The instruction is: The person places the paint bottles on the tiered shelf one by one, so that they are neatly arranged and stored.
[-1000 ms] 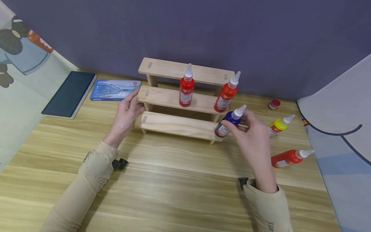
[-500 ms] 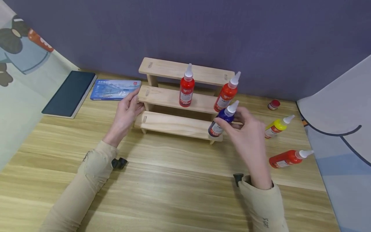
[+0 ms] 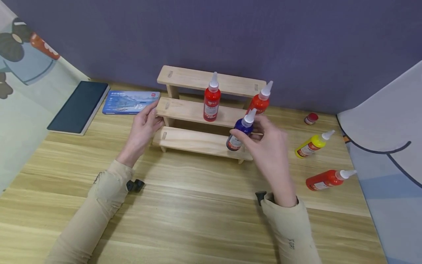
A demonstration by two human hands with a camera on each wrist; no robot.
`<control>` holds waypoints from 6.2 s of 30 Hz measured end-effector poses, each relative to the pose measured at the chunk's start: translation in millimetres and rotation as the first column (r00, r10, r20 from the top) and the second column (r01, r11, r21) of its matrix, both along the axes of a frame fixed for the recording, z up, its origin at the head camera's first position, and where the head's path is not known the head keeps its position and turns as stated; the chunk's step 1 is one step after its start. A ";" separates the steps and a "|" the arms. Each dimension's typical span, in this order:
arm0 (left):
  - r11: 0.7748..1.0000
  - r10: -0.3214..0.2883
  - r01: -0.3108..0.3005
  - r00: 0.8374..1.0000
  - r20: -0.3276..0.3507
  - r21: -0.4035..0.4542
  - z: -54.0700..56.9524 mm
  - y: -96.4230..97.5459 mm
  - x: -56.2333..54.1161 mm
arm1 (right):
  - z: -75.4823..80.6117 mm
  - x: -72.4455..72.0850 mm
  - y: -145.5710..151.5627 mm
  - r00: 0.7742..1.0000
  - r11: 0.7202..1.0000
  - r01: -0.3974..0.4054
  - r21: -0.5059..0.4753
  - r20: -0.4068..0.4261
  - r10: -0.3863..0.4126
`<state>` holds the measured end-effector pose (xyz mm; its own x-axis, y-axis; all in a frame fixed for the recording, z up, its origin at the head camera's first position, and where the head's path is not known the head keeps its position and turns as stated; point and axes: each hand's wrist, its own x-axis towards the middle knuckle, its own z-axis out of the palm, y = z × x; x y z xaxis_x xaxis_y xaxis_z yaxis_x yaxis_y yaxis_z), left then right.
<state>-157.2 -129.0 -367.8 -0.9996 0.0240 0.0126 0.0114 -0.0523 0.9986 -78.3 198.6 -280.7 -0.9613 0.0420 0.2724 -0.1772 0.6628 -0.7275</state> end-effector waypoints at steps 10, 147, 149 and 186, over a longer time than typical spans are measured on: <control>1.000 0.000 0.000 1.000 -0.008 -0.002 0.4 0.3 0.4 | -1.2 -11.0 -21.4 0.999 0.999 -0.035 0.008 -0.007 0.035; 0.999 0.026 -0.026 1.000 -0.003 -0.023 1.5 0.5 2.3 | -21.4 -97.3 -175.8 0.963 0.985 -0.135 -0.109 -0.248 0.105; 1.000 0.025 -0.025 1.000 -0.002 -0.016 0.8 0.3 2.3 | -22.1 -92.8 -173.8 0.961 0.977 -0.147 -0.156 -0.256 0.104; 0.999 0.040 -0.040 0.999 -0.003 -0.024 0.2 1.3 2.5 | 0.4 -37.0 -125.1 0.860 0.934 -0.267 -0.237 -0.496 0.120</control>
<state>-154.7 -127.8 -367.6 -0.9998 -0.0155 0.0145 0.0150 -0.0273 0.9995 -115.2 73.5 -280.3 -0.7198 0.0155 0.6940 -0.6455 0.3529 -0.6773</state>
